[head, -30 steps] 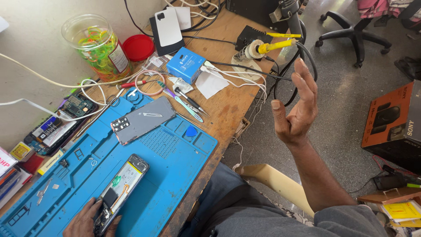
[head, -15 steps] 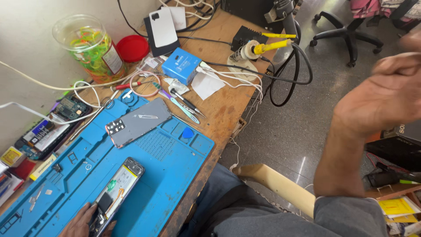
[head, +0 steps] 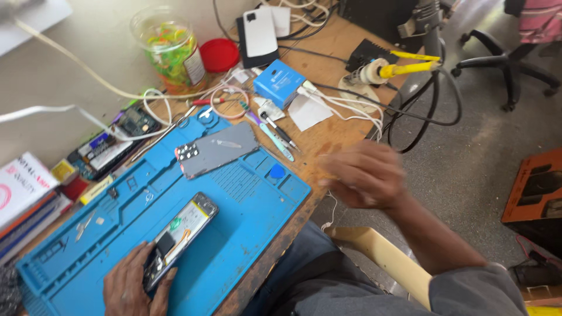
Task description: The person plugs a charging cable into a phone, then removes the back cover and begins unscrewing internal components with a small screwdriver.
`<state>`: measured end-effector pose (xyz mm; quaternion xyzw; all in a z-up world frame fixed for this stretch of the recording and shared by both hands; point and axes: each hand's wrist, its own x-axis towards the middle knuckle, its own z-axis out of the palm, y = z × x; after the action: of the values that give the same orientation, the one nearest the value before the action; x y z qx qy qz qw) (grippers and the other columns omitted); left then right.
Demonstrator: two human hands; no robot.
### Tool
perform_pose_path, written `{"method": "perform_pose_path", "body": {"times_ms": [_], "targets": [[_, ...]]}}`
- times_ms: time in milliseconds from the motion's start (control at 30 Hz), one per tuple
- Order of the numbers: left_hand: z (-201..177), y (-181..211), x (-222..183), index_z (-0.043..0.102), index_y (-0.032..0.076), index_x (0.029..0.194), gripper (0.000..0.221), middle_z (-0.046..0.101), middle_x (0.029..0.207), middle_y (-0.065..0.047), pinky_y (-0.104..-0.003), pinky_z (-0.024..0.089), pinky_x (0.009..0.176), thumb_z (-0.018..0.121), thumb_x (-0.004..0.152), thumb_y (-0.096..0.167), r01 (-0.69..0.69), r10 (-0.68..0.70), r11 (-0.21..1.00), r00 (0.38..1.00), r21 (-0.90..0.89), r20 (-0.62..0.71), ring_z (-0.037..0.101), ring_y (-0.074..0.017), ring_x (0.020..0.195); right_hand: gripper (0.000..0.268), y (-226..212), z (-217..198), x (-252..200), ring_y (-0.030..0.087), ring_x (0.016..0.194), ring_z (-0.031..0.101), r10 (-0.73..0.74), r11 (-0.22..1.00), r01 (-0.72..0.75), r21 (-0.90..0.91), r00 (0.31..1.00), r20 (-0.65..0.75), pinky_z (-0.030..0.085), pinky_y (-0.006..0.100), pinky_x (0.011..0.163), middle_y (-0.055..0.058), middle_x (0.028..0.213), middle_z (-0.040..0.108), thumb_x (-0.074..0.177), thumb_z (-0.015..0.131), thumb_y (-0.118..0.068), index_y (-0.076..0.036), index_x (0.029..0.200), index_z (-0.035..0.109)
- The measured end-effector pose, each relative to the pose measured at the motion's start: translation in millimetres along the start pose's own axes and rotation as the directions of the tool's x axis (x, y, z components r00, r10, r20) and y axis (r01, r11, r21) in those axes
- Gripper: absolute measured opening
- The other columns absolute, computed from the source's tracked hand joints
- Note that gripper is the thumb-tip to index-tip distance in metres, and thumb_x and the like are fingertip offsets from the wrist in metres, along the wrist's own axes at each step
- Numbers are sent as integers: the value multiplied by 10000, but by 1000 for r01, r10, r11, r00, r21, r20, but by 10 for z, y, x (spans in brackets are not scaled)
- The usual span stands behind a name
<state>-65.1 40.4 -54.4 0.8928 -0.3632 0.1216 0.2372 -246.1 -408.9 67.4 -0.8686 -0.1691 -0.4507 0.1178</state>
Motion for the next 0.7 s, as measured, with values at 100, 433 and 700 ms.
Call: {"method": "perform_pose_path", "body": {"times_ms": [100, 433, 700], "targets": [[-221, 332, 158, 614, 25, 1322, 660, 645, 1332, -196, -497, 400, 1132, 778, 752, 313, 46, -45, 998, 999, -46, 11, 576, -364, 1286, 382, -177, 497, 207, 205, 901, 711, 29, 995, -44, 91, 987, 160, 591, 372, 743, 63, 1081, 740, 919, 832, -237, -98, 1241, 682], [-466, 420, 132, 554, -7, 1363, 757, 583, 1367, -229, -541, 378, 1117, 866, 763, 334, 128, -117, 983, 989, -133, 90, 505, -408, 1304, 819, -446, 1474, 647, 391, 1383, 537, -13, 932, -210, 295, 794, 608, 444, 509, 1154, 225, 1482, 566, 849, 805, -371, -34, 1514, 467], [-420, 338, 69, 489, 11, 1442, 889, 566, 1391, -193, -539, 397, 1127, 888, 726, 356, 118, -108, 976, 992, -181, 67, 479, -362, 1325, 1005, -578, 1783, 707, 411, 1411, 460, -130, 930, -184, 317, 643, 755, 385, 552, 1163, 236, 1481, 536, 723, 804, -518, -108, 1558, 426]]}}
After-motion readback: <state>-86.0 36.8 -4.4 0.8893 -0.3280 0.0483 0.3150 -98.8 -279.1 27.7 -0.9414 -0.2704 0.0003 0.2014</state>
